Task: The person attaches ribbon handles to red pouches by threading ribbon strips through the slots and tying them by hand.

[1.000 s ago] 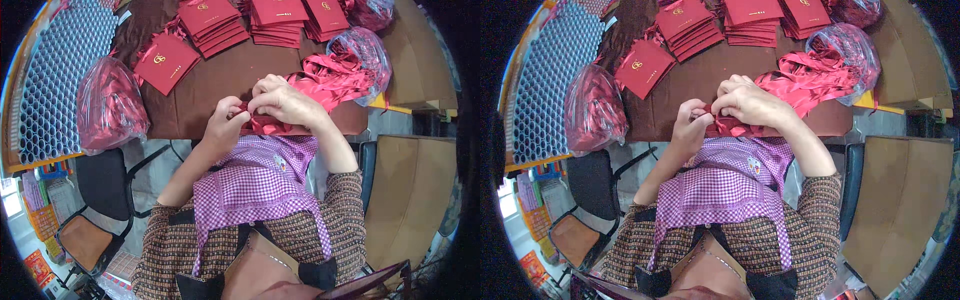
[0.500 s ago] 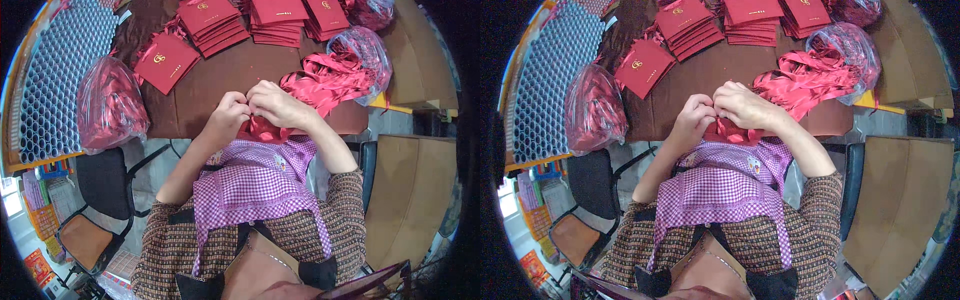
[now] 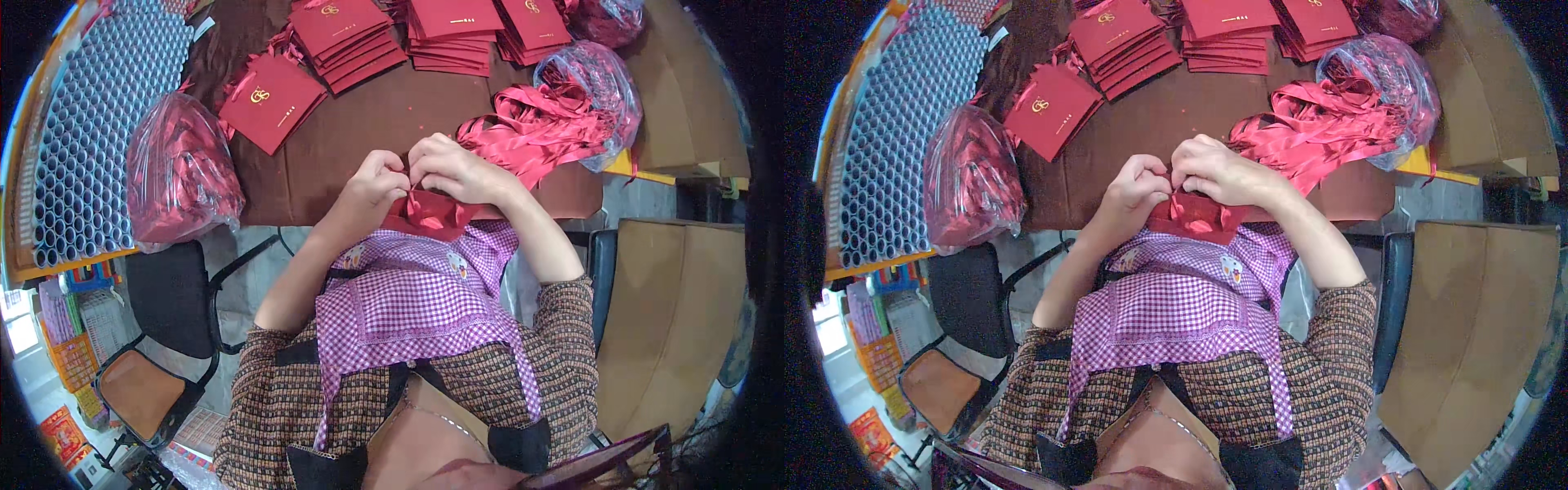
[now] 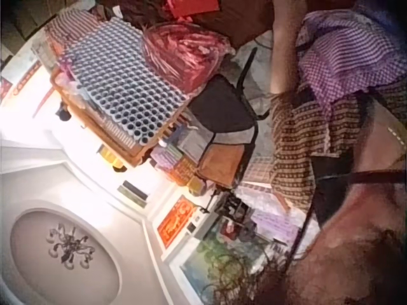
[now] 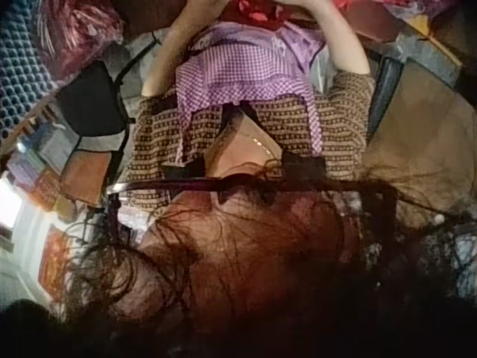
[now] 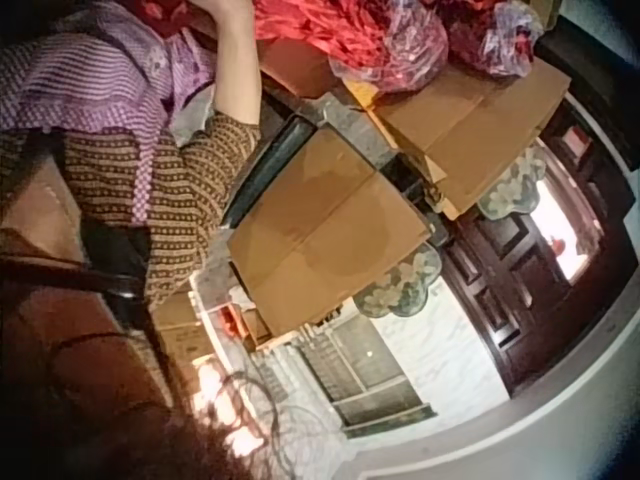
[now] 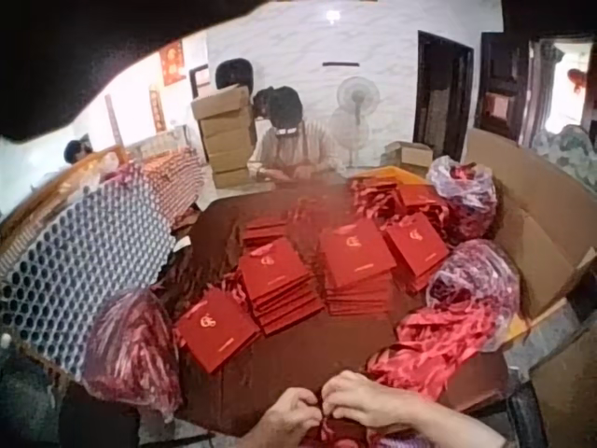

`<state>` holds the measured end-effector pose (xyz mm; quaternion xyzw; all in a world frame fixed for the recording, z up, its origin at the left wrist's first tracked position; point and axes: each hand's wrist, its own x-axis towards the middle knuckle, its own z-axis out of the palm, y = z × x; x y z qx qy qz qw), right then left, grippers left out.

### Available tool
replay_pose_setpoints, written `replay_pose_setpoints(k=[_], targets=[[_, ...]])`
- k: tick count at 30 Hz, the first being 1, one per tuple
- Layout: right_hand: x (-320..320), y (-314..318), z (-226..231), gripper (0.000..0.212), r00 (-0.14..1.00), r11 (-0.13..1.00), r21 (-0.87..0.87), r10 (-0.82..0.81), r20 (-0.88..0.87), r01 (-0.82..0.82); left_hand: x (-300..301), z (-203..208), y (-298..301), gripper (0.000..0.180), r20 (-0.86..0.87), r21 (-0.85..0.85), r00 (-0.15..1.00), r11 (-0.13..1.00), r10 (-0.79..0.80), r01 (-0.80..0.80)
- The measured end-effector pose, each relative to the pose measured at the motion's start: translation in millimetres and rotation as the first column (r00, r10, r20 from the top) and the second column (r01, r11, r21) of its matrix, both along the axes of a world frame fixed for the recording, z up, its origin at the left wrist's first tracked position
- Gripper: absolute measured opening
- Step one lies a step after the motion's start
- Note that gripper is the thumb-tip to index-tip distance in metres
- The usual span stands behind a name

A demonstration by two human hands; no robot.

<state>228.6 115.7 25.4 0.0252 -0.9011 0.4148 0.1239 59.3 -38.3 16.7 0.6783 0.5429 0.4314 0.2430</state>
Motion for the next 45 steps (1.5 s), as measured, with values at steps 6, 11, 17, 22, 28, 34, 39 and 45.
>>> replay_pose_setpoints(k=[6,11,17,22,28,34,39,45], targets=[[3.3,-1.1,-6.0,0.012,0.999,0.978,-0.209,-0.014,0.046,0.023,5.3,-2.3,-0.3,0.007,0.07,-0.004,0.998,1.0,-0.005,0.005],[0.3,-6.5,-13.8,0.011,0.998,0.976,-0.207,-0.065,0.001,0.064,4.9,-0.2,-1.3,0.009,0.061,-0.053,0.998,0.998,-0.034,0.037],[10.0,43.9,-4.4,0.005,0.839,0.707,-0.492,-0.534,0.1,0.508,1.8,-2.9,-2.9,0.011,-0.013,-0.085,1.0,0.996,-0.026,0.025],[3.1,34.9,20.9,0.022,0.79,0.729,-0.344,-0.61,0.067,0.592,-2.7,-2.5,2.2,0.01,-0.013,-0.06,1.0,0.998,-0.008,0.007],[24.2,-12.9,25.6,0.03,0.876,0.875,0.163,-0.411,-0.252,0.457,-39.8,-18.0,-4.0,0.009,-0.005,0.008,0.953,0.953,0.304,-0.304],[23.7,-91.2,-10.5,0.079,0.899,0.78,0.517,-0.435,0.042,0.353,-50.3,-7.1,-3.7,0.009,0.254,-0.465,0.836,0.819,0.486,-0.336],[18.6,-86.5,-40.9,0.058,0.855,0.64,0.607,-0.499,-0.138,0.471,-50.6,-5.7,-7.1,0.014,0.231,-0.432,0.853,0.835,0.468,-0.341],[21.6,-85.5,-41.0,0.058,0.831,0.687,0.494,-0.534,-0.156,0.534,-53.6,16.4,-16.4,0.021,0.325,-0.5,0.818,0.82,0.474,-0.277]])
